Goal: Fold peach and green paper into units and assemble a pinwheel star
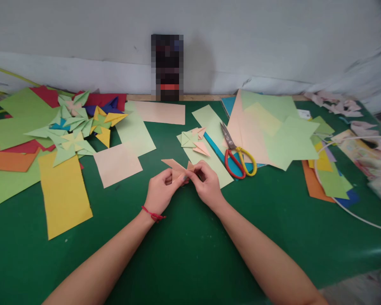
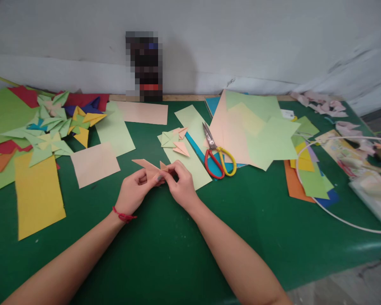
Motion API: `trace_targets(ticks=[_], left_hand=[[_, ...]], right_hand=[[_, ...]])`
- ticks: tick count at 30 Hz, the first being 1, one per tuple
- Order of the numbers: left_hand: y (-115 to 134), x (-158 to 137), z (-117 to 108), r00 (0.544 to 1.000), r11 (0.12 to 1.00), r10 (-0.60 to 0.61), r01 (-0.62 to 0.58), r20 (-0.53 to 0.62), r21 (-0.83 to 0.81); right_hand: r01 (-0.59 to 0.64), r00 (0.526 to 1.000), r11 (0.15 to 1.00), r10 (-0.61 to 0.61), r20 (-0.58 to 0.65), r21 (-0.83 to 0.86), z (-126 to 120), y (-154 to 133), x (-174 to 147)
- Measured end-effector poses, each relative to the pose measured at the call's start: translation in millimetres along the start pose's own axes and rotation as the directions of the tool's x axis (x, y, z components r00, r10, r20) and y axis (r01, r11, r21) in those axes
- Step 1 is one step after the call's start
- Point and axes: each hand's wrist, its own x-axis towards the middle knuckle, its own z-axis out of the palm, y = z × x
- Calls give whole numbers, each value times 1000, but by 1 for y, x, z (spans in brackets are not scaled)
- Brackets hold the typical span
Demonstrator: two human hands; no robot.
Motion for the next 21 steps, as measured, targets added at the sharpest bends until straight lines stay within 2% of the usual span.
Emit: trace_targets(ticks=[7, 13, 18, 21], left_hand=[[1, 1, 1, 999, 993, -37, 38, 12, -112], [2, 4, -4, 993, 976, -17, 41, 116, -214], [1, 5, -6, 993, 969, -26, 54, 115, -242], [0, 5, -5, 994, 968, -46, 69, 102, -243]], right_hand=[[84, 995, 992, -89, -50, -94, 1, -3, -5], [120, 984, 992, -124, -126, -43, 1, -1, -6], [166, 975, 986, -167, -146, -21, 2, -1, -7], [153, 978, 988, -153, -143, -11, 2, -1, -7]])
